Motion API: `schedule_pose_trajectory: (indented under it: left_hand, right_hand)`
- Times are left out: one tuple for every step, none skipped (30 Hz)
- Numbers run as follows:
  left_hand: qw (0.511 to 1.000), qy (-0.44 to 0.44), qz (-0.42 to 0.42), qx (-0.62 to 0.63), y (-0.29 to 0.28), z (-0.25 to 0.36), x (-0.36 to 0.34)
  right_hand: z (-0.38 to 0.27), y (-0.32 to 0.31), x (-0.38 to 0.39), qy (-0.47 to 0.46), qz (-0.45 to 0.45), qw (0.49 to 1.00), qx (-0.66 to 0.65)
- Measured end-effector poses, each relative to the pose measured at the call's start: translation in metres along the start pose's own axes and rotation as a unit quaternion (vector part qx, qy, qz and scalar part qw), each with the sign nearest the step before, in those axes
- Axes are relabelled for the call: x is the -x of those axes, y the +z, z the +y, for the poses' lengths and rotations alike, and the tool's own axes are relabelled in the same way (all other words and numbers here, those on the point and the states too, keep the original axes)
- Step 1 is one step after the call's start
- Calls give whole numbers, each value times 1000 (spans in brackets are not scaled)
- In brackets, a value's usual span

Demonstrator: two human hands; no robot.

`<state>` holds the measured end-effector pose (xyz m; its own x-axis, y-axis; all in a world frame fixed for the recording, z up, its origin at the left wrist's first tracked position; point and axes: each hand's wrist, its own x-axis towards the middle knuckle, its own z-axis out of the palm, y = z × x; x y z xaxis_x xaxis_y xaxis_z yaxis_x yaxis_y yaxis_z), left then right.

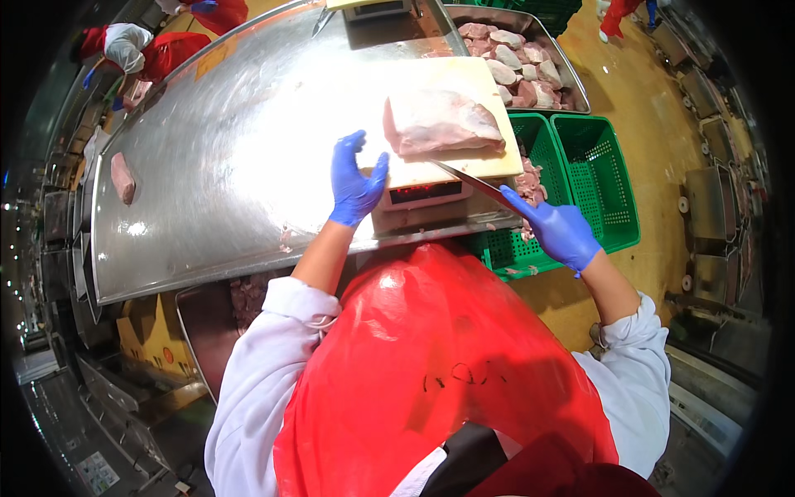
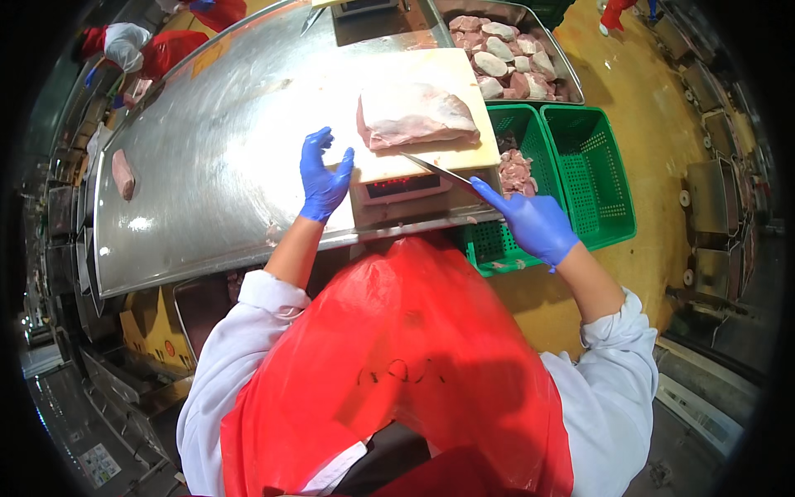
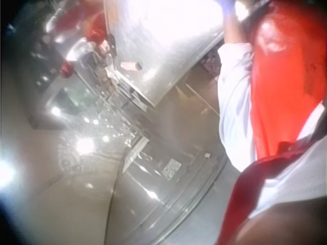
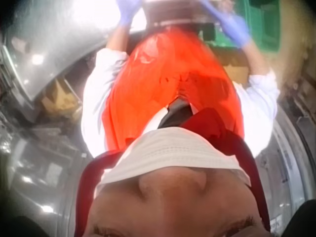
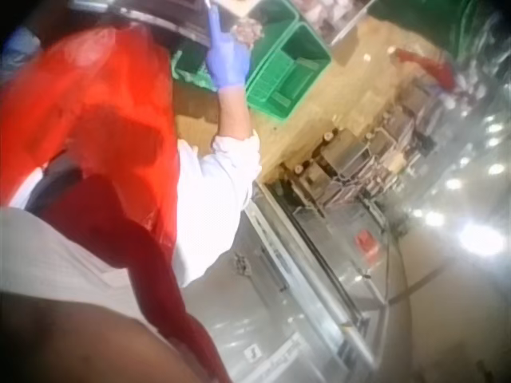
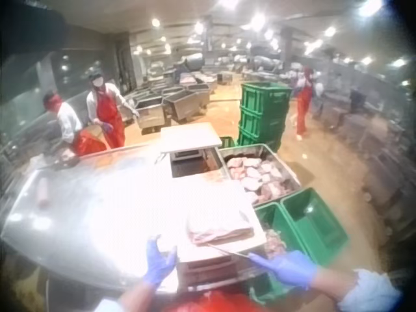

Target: The person cuts large pieces of raw meat into smaller portions using a knife on a cutting board. The cut pieces are placed into green crates and on the metal table.

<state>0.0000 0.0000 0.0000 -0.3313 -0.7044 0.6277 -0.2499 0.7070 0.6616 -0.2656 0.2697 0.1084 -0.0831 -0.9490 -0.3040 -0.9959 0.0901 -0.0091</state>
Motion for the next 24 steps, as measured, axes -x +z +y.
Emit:
schedule_pose_trajectory:
  left_hand:
    - [999,-15,-32,-5,8,10,-8]
    - [998,-22,-62,-3,17,17,-16]
    - [995,-47,-84,24,42,34,-10]
    - [995,-45,-84,-9,47,27,-13]
    - [994,-53,-89,-19,45,19,-11]
    - [993,-61,-100,-31,40,13,-10]
    - [991,-70,-109,-40,38,11,-8]
    - [990,-93,-102,-4,40,13,-6]
    - [990,-92,-102,3,38,11,-3]
    - [991,-91,-100,9,37,10,-1]
    - [991,-90,-97,16,36,8,1]
    - [991,-89,-95,17,34,7,3]
    - [992,-87,-94,19,33,6,5]
    - [992,-85,-92,21,33,5,5]
    - [992,-79,-93,23,33,3,6]
    - [993,-74,-91,25,33,4,6]
    - [993,-69,-90,27,32,4,7]
    - [991,-83,-93,41,31,10,6]
    - [992,-79,-93,36,31,9,6]
    - [992,-75,-94,31,30,8,6]
    - [993,-69,-97,27,31,7,6]
    - [992,-64,-105,25,32,6,5]
    - [992,-60,-112,21,32,5,5]
    - [991,-56,-121,17,32,4,6]
  right_hand:
    - [8,10,2,-4,32,999,-44]
    - [12,19,1,-9,64,994,-87]
    - [23,11,14,-4,110,988,-109]
    - [14,11,5,-9,174,973,-151]
    - [4,11,-7,-14,237,952,-193]
    - [-10,15,-22,-8,263,943,-206]
    - [-22,21,-39,-20,278,934,-224]
    - [-32,26,-59,-29,294,925,-238]
    - [-42,32,-76,-42,310,915,-256]
    - [-49,34,-90,-46,295,928,-225]
    - [-54,36,-102,-49,280,939,-194]
    - [-58,35,-109,-53,263,950,-159]
    - [-57,34,-108,-57,242,958,-146]
    - [-52,33,-102,-60,221,964,-133]
    - [-46,29,-94,-64,197,971,-117]
    - [-41,15,-79,-59,155,982,-89]
    - [-31,16,-76,-75,158,983,-62]
    - [-26,12,-70,-88,160,982,-37]
    - [-25,8,-68,-101,163,981,-13]
    - [-29,6,-77,-76,119,989,-36]
    - [-45,5,-94,-76,142,986,-44]
    - [-62,7,-115,-75,166,982,-53]
    - [-80,6,-135,-77,191,977,-62]
    - [-103,1,-156,-51,174,981,-70]
